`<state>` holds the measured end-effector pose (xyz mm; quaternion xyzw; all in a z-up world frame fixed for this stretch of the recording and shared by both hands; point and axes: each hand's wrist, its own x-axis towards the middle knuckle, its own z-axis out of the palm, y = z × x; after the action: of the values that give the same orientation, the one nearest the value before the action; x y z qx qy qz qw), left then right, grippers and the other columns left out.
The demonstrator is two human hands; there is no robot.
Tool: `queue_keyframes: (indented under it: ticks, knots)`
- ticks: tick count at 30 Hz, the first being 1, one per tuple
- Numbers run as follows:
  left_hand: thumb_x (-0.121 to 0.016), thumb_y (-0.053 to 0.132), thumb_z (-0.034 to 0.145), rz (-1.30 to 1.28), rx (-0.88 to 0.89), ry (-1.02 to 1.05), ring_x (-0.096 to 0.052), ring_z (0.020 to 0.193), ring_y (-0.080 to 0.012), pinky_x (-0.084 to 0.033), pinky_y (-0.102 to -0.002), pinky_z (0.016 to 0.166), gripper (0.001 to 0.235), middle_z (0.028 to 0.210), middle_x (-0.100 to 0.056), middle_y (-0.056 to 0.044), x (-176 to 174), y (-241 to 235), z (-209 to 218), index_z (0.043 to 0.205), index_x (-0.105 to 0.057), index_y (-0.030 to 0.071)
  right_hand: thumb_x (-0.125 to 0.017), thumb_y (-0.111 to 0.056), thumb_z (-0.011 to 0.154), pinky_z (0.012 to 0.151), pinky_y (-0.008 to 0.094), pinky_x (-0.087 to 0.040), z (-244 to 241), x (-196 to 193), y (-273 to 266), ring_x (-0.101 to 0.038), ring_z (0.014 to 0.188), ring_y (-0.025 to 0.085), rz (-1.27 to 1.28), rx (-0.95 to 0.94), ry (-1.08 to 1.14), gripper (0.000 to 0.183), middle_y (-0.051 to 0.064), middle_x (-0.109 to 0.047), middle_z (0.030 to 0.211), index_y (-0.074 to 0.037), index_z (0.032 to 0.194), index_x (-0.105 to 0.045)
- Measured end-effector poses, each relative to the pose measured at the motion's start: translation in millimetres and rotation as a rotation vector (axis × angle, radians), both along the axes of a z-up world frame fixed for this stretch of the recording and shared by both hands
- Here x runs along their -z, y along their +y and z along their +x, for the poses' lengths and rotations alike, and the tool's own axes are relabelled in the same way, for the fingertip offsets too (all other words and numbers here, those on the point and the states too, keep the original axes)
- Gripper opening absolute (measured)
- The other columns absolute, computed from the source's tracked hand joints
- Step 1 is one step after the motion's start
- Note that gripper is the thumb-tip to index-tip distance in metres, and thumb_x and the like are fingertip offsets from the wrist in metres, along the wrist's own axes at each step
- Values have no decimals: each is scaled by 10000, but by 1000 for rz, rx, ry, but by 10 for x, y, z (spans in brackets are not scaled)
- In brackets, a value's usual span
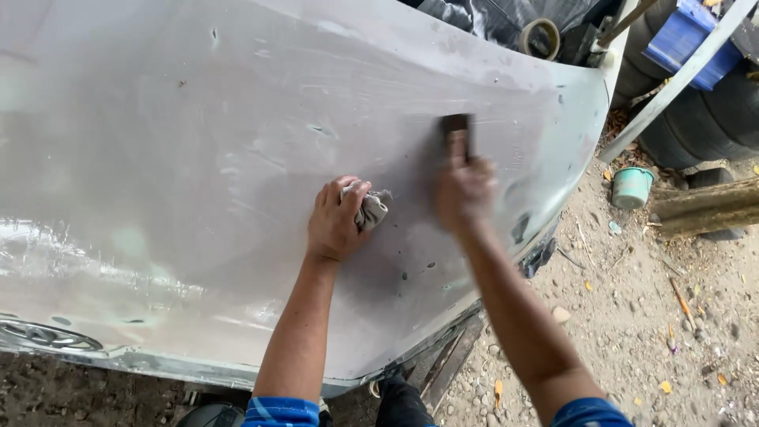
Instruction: The person sands the hood of a white car using a sanding block and a cloth. They repeatedly dip the sanding block into a bucket of water and scrub the surface, focusing on the area around the Toyota emblem.
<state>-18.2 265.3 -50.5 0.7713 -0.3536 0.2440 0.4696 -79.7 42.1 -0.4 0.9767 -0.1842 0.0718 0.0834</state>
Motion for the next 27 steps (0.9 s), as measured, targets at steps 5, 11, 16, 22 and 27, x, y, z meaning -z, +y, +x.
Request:
queue_keyframes:
  ticks: [5,11,16,22,27]
  knots:
    - [-817,165,777,12,-79,-1,-571,1193,-375,-501,-502,988,547,1290,-571,-143,16,39,11,1277,-599,129,-713,-216,848,893,507,-510,97,-336,291,-553,1100,391,14,-415,-12,844,216,-566,1193,-235,1591,-311]
    - [-780,127,898,-235,-353,86,-538,1248,-379,-504,-483,1024,475,1317,-547,-166,19,52,-25,1313,-555,71,-698,-161,873,985,501,-490,-643,-315,-427,-602,1120,290,-20,-983,91,654,105,-616,1246,-161,1484,-463]
    - [-771,102,845,-216,-399,97,-553,1231,-368,-504,-488,1015,473,1275,-585,-153,-5,-26,11,1275,-576,77,-554,-236,1086,923,479,-501,174,-630,-345,-613,1045,230,-101,-818,636,359,15,-633,1140,-293,1439,-518]
    - [-791,66,903,-164,-515,56,-552,1257,-363,-505,-476,1036,449,1285,-599,-126,35,-33,-43,1293,-569,72,-750,-363,858,982,543,-435,306,-471,-415,-527,1179,348,76,-985,-43,676,134,-580,1278,-178,1461,-506]
    - [-797,51,851,-163,-571,46,-560,1246,-351,-504,-476,1032,472,1277,-611,-113,-8,-105,-62,1269,-580,80,-806,-570,902,1089,516,-426,-447,-62,-1102,-536,1242,269,148,-1276,180,690,22,-597,1294,-256,1441,-510]
